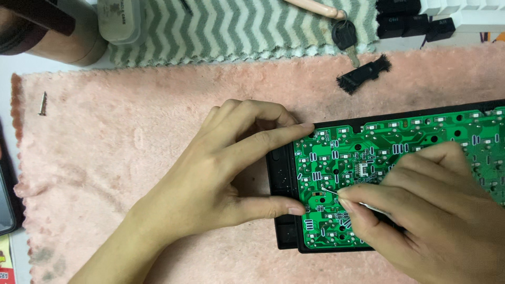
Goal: The person uses a small metal tool to scrape and clean the surface of a green circuit board, which is part of a disassembled keyboard. They work methodically across different sections of the board, removing residue or debris from the electronic components.
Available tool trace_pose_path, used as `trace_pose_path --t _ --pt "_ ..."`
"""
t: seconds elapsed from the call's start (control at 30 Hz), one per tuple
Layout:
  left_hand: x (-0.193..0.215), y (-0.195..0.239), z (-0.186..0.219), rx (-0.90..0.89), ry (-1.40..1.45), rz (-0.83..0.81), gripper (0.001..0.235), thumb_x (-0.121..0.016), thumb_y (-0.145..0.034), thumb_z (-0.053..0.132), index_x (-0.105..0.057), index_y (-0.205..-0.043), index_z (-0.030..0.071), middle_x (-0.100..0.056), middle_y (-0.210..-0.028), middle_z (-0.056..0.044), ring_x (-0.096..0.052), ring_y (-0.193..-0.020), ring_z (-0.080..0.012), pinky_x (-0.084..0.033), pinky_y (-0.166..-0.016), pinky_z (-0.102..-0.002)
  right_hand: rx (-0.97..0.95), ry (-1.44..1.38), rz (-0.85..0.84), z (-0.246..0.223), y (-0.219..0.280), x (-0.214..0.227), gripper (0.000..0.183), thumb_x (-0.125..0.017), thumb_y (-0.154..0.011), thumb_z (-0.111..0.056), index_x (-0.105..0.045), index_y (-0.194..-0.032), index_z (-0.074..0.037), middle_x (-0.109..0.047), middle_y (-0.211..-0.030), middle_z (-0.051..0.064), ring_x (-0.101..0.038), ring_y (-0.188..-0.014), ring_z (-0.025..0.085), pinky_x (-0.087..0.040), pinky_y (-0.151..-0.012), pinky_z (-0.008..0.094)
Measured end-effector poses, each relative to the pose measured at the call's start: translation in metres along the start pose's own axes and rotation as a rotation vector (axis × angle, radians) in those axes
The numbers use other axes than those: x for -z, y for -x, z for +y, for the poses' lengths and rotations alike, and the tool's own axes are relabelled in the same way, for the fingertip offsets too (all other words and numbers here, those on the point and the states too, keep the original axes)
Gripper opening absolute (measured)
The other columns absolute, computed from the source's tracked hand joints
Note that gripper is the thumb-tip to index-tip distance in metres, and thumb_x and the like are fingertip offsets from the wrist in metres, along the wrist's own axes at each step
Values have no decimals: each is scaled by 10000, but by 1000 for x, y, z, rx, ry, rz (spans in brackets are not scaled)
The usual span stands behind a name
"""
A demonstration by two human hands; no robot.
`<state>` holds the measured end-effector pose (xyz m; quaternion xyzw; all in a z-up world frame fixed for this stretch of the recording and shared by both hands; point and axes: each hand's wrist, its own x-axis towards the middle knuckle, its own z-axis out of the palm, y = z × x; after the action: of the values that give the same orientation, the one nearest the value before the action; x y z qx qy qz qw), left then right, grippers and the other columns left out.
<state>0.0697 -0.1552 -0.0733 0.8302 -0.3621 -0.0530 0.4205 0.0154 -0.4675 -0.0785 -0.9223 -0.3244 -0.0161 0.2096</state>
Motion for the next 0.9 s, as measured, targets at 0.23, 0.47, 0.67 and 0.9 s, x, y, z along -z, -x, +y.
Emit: trace_pose_path --t 0.23,0.47,0.67,0.9 --pt "1 0 1 5 4 -8 743 -786 -1017 561 -638 -1578 96 -668 -1441 -117 -678 -1377 -284 -486 -1134 -441 -48 30 -62 -3 4 -1 91 -824 -985 -286 -818 -1076 -281 -676 -644 -152 -641 -632 160 -436 -912 469" --pt "1 0 1 13 4 -12 751 -772 -1016 572 -639 -1585 101 -664 -1437 -114 -667 -1371 -277 -482 -1129 -434 -51 26 -64 -7 4 2 123 -820 -1011 -300 -832 -1128 -263 -703 -674 -106 -664 -660 186 -460 -927 482" --pt "1 -1 1 15 6 -12 751 -799 -1003 563 -647 -1573 99 -660 -1435 -119 -666 -1366 -283 -486 -1150 -443 -72 18 -90 -9 4 3 113 -804 -1027 -307 -823 -1131 -269 -668 -643 -100 -653 -659 195 -458 -937 479" --pt "0 -1 2 15 12 -6 745 -813 -996 550 -654 -1560 90 -664 -1425 -120 -675 -1372 -283 -487 -1156 -443 -70 3 -27 -17 -2 3 79 -827 -1032 -254 -821 -1099 -212 -650 -672 -58 -607 -633 222 -464 -909 487"
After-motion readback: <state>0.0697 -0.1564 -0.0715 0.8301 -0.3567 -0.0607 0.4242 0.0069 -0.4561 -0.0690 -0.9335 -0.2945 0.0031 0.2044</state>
